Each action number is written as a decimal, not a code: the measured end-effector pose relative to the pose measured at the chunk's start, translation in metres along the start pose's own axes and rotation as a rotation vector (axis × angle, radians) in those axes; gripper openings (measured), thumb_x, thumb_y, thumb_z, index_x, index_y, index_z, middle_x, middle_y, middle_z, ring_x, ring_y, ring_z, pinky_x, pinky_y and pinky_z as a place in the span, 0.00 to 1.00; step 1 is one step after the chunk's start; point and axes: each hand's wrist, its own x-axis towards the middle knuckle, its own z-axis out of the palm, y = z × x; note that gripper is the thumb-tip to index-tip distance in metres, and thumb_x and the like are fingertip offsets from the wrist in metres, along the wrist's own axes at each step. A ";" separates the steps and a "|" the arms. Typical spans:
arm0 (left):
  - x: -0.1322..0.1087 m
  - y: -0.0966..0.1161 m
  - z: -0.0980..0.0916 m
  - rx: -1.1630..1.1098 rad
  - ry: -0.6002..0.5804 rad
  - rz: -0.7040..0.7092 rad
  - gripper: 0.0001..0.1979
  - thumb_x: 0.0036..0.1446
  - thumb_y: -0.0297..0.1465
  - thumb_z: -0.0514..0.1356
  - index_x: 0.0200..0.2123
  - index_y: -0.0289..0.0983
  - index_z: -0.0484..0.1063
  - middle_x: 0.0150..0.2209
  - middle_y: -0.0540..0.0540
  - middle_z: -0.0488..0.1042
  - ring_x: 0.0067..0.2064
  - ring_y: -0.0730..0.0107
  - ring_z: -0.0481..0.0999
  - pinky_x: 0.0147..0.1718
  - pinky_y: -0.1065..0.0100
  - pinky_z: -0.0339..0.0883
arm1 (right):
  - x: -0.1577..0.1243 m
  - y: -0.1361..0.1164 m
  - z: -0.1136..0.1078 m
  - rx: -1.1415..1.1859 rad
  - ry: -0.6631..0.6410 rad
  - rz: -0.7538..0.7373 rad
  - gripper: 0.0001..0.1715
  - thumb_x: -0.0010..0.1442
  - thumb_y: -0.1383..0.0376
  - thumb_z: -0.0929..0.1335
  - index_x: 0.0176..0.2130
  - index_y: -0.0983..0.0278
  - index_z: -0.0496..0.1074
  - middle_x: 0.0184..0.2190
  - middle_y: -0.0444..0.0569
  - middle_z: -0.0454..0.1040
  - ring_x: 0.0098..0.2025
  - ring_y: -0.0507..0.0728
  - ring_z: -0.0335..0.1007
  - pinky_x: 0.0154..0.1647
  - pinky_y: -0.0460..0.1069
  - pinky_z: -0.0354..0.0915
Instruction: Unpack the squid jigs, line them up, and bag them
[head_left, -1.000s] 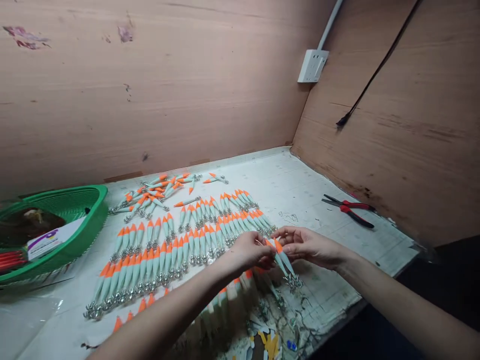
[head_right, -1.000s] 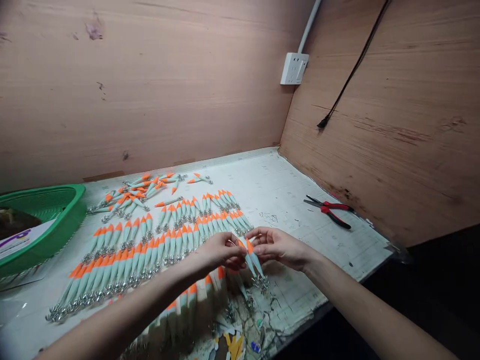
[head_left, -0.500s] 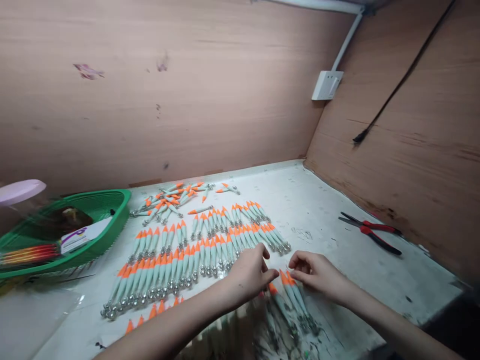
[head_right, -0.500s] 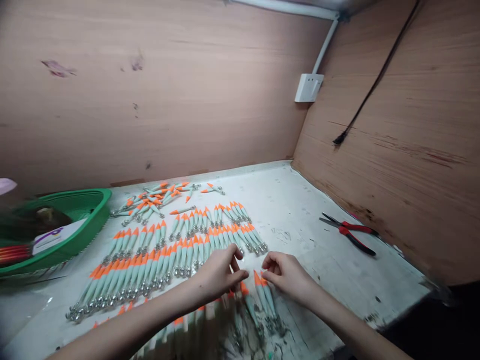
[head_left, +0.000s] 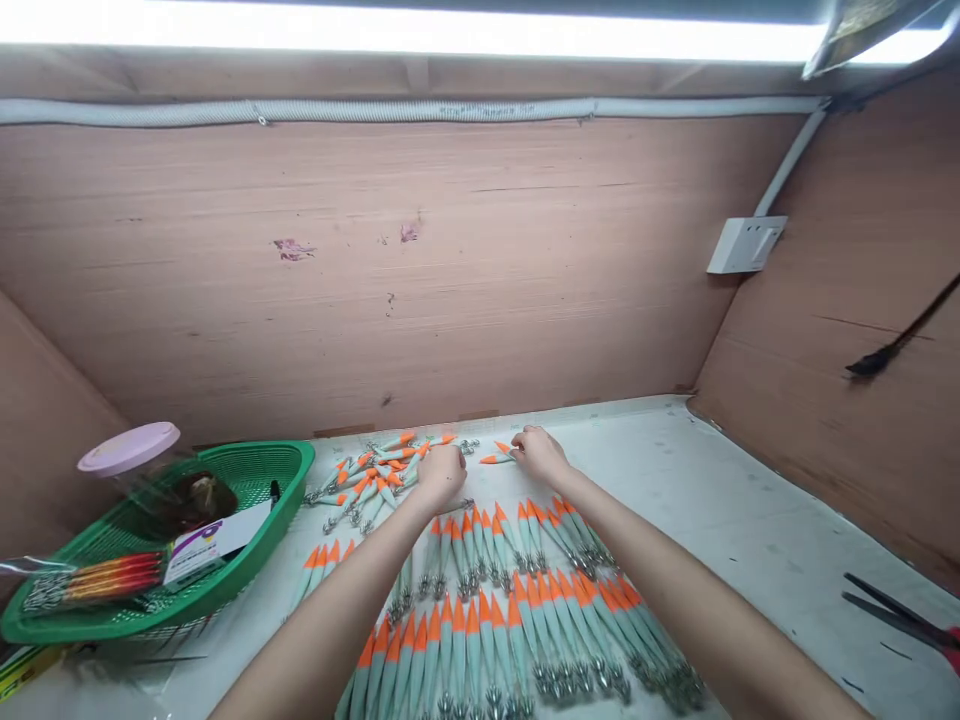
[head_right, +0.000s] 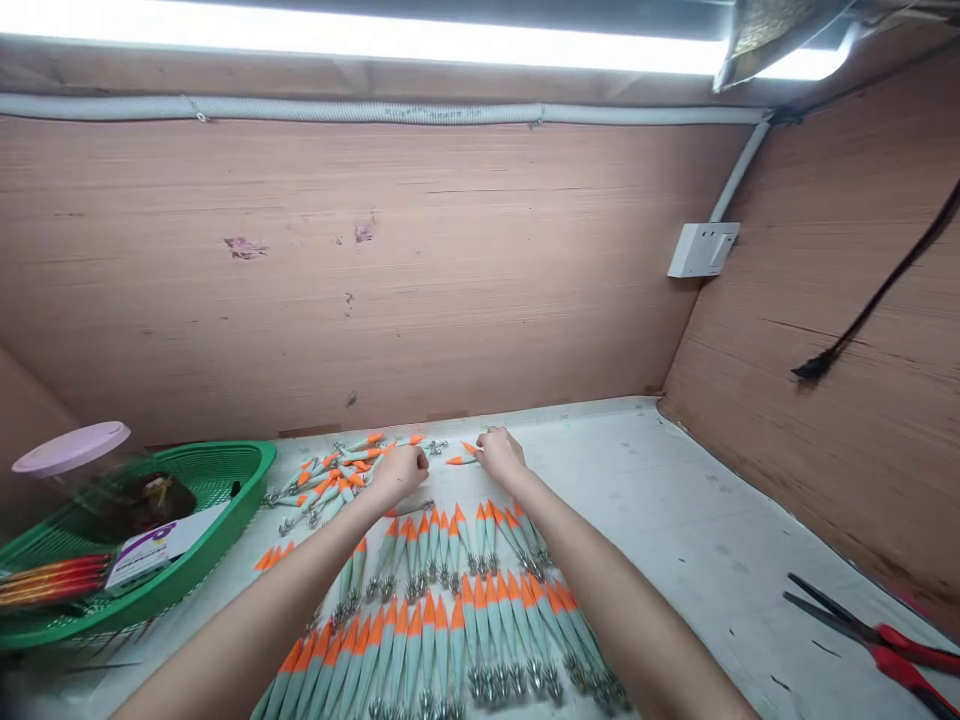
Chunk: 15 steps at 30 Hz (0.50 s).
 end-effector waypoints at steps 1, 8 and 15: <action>0.001 -0.006 -0.001 0.004 -0.045 0.028 0.09 0.48 0.22 0.59 0.32 0.37 0.77 0.40 0.42 0.78 0.43 0.58 0.77 0.37 0.67 0.67 | 0.007 -0.002 0.004 -0.022 -0.006 0.011 0.12 0.64 0.61 0.65 0.45 0.65 0.71 0.46 0.51 0.72 0.46 0.56 0.70 0.47 0.56 0.67; -0.007 -0.049 0.007 0.027 -0.196 0.181 0.13 0.38 0.17 0.60 0.27 0.39 0.76 0.34 0.47 0.78 0.42 0.60 0.75 0.35 0.69 0.65 | 0.021 -0.006 0.017 -0.074 -0.075 -0.021 0.12 0.63 0.62 0.66 0.46 0.65 0.70 0.48 0.52 0.70 0.48 0.58 0.68 0.48 0.57 0.66; -0.004 -0.050 0.008 -0.108 -0.158 0.211 0.05 0.39 0.22 0.61 0.22 0.37 0.70 0.30 0.45 0.75 0.43 0.57 0.71 0.36 0.66 0.63 | 0.020 -0.003 0.016 0.067 -0.077 -0.046 0.07 0.61 0.64 0.67 0.39 0.66 0.72 0.46 0.51 0.70 0.51 0.59 0.64 0.52 0.58 0.62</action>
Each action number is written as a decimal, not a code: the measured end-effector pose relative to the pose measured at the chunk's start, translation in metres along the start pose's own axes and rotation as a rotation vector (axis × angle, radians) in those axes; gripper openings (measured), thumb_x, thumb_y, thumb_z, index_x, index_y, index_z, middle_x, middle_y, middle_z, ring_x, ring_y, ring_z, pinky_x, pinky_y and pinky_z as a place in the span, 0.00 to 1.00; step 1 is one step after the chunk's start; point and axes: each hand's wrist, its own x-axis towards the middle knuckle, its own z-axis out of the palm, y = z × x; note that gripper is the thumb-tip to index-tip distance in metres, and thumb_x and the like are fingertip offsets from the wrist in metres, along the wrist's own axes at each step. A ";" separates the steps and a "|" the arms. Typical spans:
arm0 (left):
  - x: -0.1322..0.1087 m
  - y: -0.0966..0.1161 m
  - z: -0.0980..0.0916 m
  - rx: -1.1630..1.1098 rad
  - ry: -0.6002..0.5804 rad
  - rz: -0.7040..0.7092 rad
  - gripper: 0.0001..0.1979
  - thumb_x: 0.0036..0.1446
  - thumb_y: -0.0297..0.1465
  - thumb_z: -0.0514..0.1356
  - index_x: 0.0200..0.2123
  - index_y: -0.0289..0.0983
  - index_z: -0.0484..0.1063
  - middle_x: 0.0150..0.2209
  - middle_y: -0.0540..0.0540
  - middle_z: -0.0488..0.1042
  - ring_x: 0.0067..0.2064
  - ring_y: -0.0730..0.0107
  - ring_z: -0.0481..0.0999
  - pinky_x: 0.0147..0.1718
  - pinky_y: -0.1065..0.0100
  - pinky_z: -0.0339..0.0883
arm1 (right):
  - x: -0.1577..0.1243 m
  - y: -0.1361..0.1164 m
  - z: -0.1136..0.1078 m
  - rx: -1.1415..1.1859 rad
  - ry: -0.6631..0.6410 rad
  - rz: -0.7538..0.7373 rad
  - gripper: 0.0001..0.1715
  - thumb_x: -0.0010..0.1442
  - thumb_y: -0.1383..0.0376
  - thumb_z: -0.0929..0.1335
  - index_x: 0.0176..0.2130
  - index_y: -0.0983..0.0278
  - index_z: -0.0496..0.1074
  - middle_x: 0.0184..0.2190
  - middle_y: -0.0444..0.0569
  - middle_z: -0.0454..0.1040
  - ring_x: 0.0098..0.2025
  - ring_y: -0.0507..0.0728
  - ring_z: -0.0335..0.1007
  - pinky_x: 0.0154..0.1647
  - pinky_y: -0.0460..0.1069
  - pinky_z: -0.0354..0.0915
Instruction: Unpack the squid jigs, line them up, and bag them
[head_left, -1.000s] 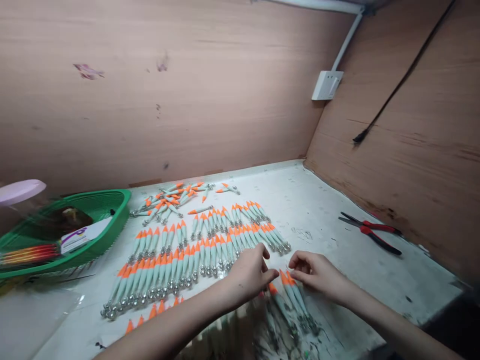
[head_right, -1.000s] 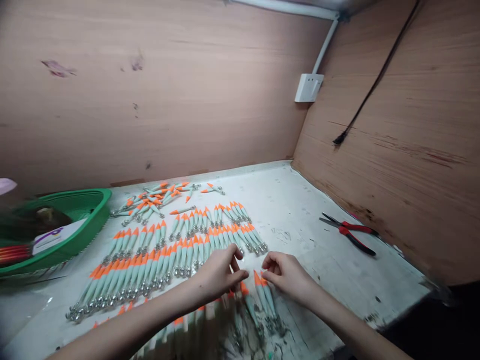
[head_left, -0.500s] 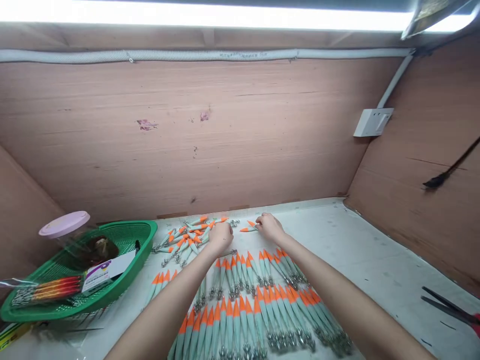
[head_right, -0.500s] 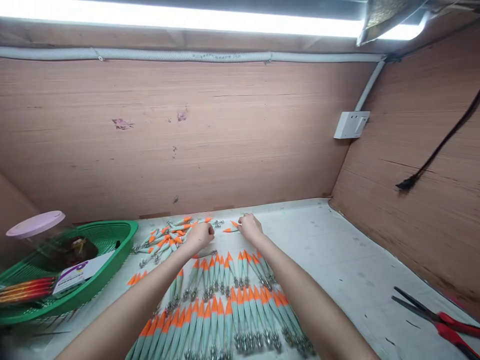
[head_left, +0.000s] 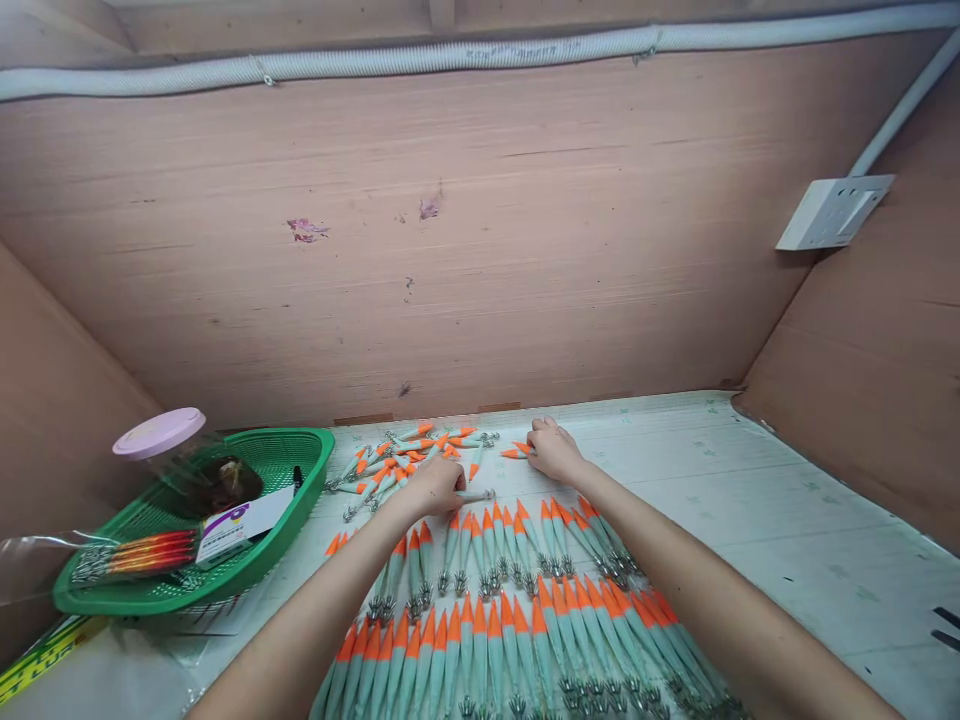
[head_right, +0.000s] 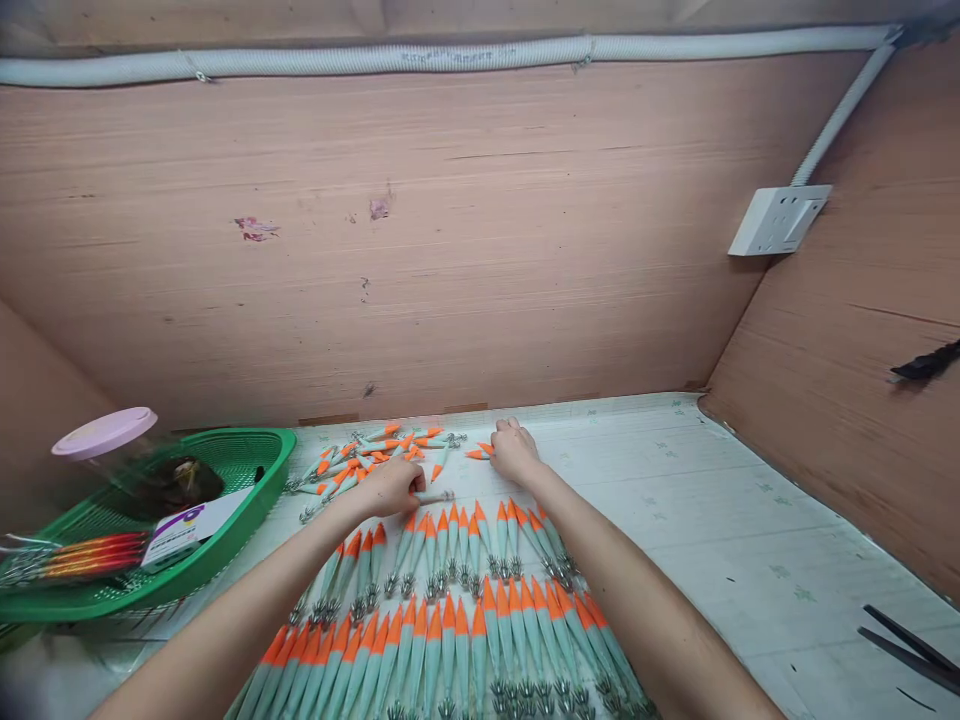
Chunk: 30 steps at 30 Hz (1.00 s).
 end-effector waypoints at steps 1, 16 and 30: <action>-0.002 0.000 -0.003 -0.050 0.002 -0.001 0.03 0.41 0.24 0.61 0.24 0.37 0.70 0.30 0.45 0.74 0.40 0.59 0.72 0.34 0.67 0.63 | -0.003 -0.001 -0.002 0.048 0.010 0.010 0.06 0.59 0.65 0.68 0.36 0.67 0.72 0.45 0.52 0.71 0.51 0.59 0.64 0.51 0.57 0.61; -0.117 0.062 -0.008 -1.063 -0.285 0.060 0.21 0.40 0.46 0.67 0.20 0.34 0.67 0.17 0.55 0.62 0.20 0.80 0.58 0.21 0.72 0.49 | -0.170 -0.045 -0.046 1.089 -0.418 0.195 0.20 0.36 0.54 0.73 0.17 0.65 0.64 0.17 0.40 0.59 0.21 0.47 0.50 0.23 0.46 0.48; -0.159 0.086 0.037 -1.023 -0.311 0.191 0.19 0.47 0.45 0.63 0.20 0.35 0.65 0.18 0.55 0.61 0.21 0.79 0.55 0.22 0.71 0.46 | -0.256 -0.048 -0.037 1.216 -0.491 0.244 0.21 0.41 0.54 0.76 0.21 0.66 0.68 0.19 0.39 0.60 0.22 0.47 0.51 0.26 0.46 0.50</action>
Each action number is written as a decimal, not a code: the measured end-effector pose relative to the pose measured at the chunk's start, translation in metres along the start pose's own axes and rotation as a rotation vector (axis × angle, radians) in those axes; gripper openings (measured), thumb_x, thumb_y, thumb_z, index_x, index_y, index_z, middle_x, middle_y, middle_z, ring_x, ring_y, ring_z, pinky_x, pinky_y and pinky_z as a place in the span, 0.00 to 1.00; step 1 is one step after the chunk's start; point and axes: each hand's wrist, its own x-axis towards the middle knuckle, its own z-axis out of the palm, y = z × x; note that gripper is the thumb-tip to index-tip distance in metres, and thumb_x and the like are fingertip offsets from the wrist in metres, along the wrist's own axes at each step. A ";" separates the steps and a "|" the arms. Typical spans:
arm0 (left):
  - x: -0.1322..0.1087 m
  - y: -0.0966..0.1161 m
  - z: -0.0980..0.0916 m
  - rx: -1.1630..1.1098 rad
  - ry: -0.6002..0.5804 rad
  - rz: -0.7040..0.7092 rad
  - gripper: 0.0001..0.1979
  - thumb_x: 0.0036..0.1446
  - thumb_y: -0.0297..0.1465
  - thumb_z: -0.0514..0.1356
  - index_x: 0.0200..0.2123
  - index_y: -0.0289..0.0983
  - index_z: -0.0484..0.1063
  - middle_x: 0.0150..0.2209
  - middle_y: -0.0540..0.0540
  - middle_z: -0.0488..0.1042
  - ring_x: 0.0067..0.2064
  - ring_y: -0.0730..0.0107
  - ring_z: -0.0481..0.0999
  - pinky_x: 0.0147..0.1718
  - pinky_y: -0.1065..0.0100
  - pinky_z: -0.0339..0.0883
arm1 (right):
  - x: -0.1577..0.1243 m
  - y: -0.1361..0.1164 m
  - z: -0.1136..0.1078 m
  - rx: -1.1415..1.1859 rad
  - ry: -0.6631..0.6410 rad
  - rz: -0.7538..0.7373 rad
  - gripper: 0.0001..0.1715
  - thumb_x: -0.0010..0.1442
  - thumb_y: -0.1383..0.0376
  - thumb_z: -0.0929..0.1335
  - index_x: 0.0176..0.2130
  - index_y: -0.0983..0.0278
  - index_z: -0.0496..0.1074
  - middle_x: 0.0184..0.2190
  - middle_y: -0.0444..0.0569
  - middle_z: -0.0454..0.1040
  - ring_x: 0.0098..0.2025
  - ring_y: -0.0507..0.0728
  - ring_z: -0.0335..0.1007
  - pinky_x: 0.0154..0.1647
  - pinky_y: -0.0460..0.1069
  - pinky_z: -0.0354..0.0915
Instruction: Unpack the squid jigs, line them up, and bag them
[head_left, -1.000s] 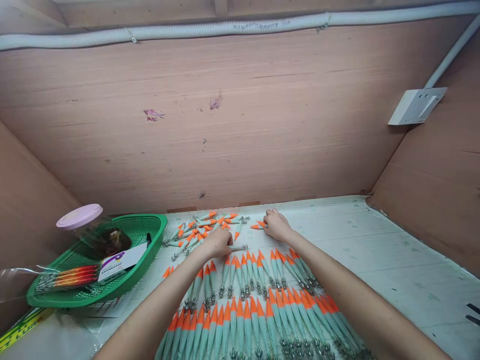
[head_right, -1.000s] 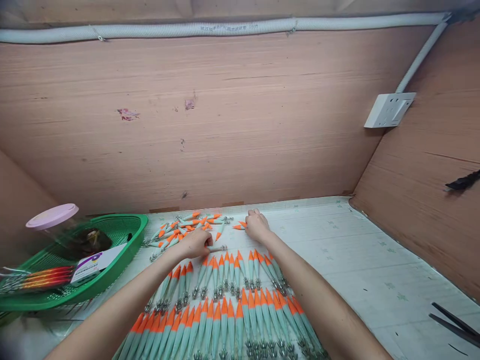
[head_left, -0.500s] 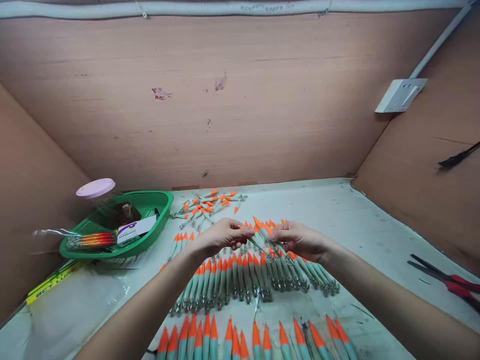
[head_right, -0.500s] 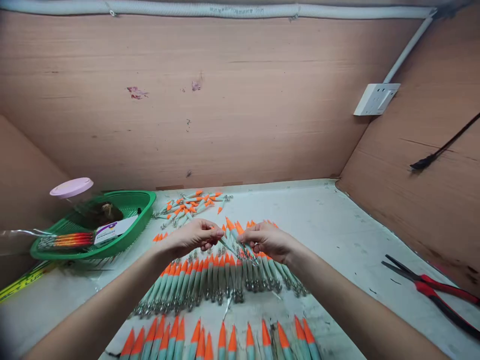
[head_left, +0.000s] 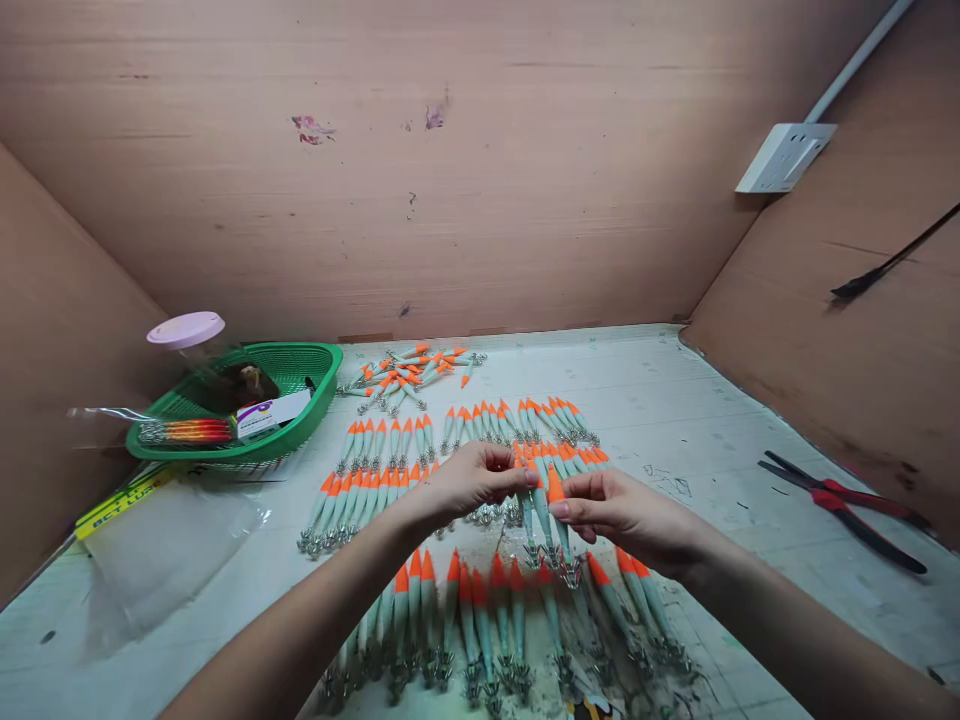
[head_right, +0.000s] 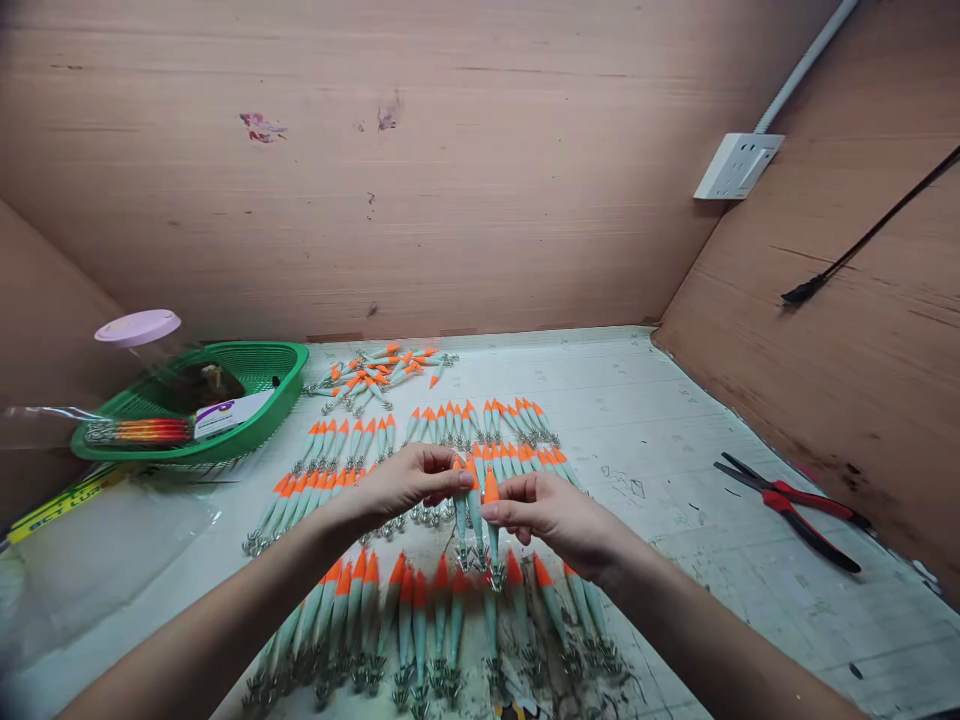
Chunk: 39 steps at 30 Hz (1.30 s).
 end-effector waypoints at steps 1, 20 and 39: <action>-0.001 0.000 0.001 0.003 -0.010 -0.001 0.19 0.47 0.44 0.63 0.20 0.35 0.64 0.18 0.55 0.61 0.21 0.79 0.55 0.22 0.71 0.46 | -0.003 0.001 0.000 0.026 -0.002 -0.006 0.21 0.41 0.54 0.76 0.22 0.66 0.69 0.20 0.39 0.61 0.23 0.47 0.52 0.26 0.45 0.51; 0.051 0.001 0.076 0.047 -0.043 -0.112 0.17 0.47 0.42 0.60 0.19 0.35 0.64 0.17 0.55 0.60 0.21 0.79 0.56 0.22 0.71 0.49 | -0.045 0.031 -0.058 0.076 0.219 -0.045 0.23 0.41 0.56 0.77 0.32 0.67 0.73 0.28 0.45 0.71 0.27 0.50 0.66 0.29 0.46 0.63; 0.042 -0.019 0.146 1.006 -0.087 0.146 0.14 0.59 0.32 0.55 0.48 0.33 0.66 0.45 0.35 0.74 0.46 0.52 0.74 0.41 0.58 0.69 | -0.072 0.105 -0.088 -0.168 0.499 0.211 0.23 0.37 0.56 0.76 0.27 0.63 0.64 0.17 0.37 0.65 0.16 0.48 0.61 0.15 0.43 0.57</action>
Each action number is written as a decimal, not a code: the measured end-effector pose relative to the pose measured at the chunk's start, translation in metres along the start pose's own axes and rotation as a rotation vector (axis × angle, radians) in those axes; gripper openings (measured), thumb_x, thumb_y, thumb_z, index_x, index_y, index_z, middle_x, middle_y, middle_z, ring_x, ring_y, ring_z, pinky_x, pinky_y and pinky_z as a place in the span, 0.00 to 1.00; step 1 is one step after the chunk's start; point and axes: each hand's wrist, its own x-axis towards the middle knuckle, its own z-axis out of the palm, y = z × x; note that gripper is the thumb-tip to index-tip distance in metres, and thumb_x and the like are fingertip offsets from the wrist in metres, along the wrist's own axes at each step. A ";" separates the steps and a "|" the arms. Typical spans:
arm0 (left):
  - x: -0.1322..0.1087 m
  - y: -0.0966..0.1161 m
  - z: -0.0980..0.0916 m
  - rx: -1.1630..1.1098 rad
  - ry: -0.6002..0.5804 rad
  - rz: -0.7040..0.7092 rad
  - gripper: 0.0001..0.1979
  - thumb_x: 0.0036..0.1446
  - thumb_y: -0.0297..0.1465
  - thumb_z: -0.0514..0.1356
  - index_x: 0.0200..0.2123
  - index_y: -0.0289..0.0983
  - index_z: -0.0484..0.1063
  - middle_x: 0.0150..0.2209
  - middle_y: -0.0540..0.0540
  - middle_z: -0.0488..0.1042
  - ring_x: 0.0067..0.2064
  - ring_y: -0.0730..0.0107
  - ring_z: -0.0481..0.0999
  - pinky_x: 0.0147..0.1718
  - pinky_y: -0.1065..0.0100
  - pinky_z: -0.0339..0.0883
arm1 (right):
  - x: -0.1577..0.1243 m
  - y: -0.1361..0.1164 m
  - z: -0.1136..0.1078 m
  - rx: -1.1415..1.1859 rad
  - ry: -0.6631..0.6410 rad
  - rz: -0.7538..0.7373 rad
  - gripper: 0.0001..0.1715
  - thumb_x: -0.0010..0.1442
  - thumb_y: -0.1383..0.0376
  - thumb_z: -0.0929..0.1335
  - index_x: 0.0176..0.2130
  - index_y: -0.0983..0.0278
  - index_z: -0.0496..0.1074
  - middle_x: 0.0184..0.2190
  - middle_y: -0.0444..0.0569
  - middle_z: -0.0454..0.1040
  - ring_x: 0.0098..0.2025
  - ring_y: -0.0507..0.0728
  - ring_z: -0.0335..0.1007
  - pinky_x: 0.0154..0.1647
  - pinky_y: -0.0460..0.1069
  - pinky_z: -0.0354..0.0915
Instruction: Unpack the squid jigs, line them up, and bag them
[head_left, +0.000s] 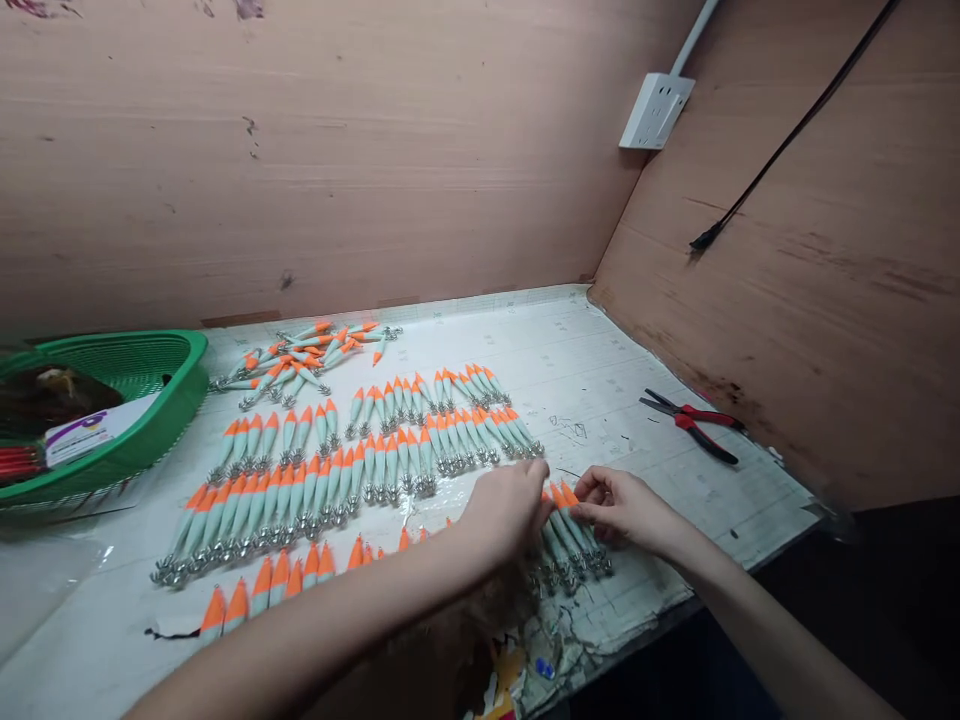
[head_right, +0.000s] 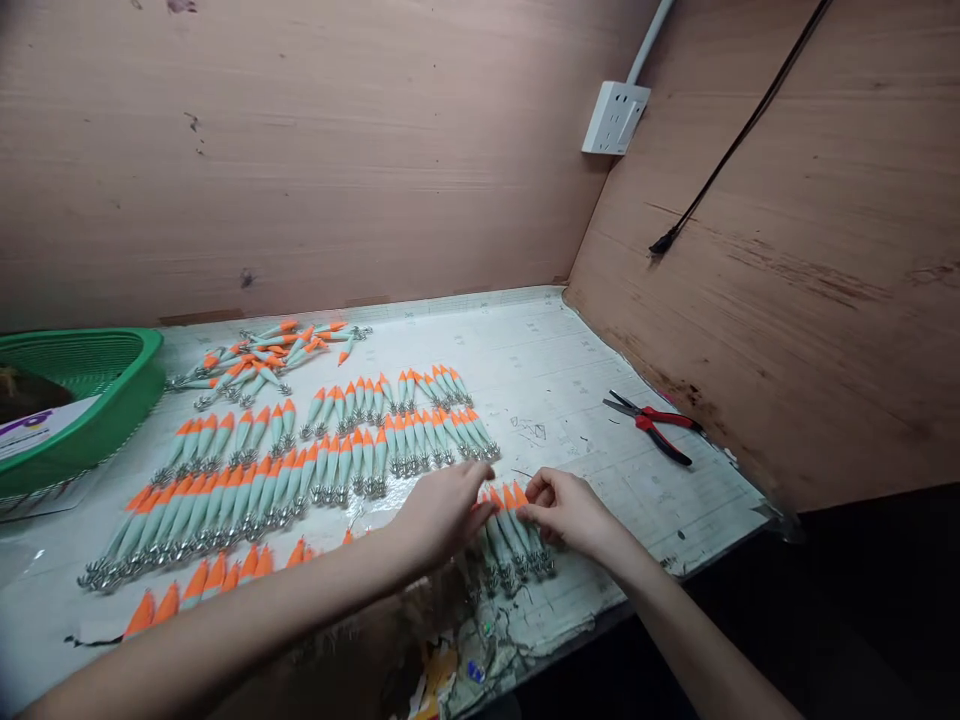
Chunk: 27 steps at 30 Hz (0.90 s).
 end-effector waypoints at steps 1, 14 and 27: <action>-0.018 -0.005 0.010 0.111 0.036 0.157 0.11 0.61 0.31 0.54 0.46 0.34 0.67 0.45 0.36 0.75 0.46 0.54 0.74 0.41 0.58 0.70 | -0.001 0.001 0.004 -0.011 0.010 -0.008 0.22 0.38 0.57 0.75 0.27 0.62 0.63 0.17 0.36 0.64 0.15 0.47 0.60 0.14 0.43 0.56; -0.101 -0.021 0.089 0.488 0.335 0.676 0.24 0.66 0.35 0.46 0.61 0.30 0.57 0.62 0.38 0.60 0.62 0.58 0.60 0.59 0.64 0.55 | 0.000 -0.004 0.009 -0.359 0.053 -0.223 0.11 0.48 0.57 0.68 0.26 0.63 0.68 0.23 0.47 0.71 0.26 0.54 0.65 0.26 0.48 0.60; -0.086 -0.010 0.090 0.467 0.299 0.634 0.26 0.65 0.38 0.45 0.61 0.29 0.56 0.63 0.35 0.58 0.63 0.56 0.57 0.59 0.63 0.52 | -0.040 0.030 0.011 -0.502 0.039 -0.337 0.11 0.49 0.67 0.67 0.37 0.63 0.68 0.25 0.42 0.65 0.29 0.54 0.63 0.32 0.48 0.61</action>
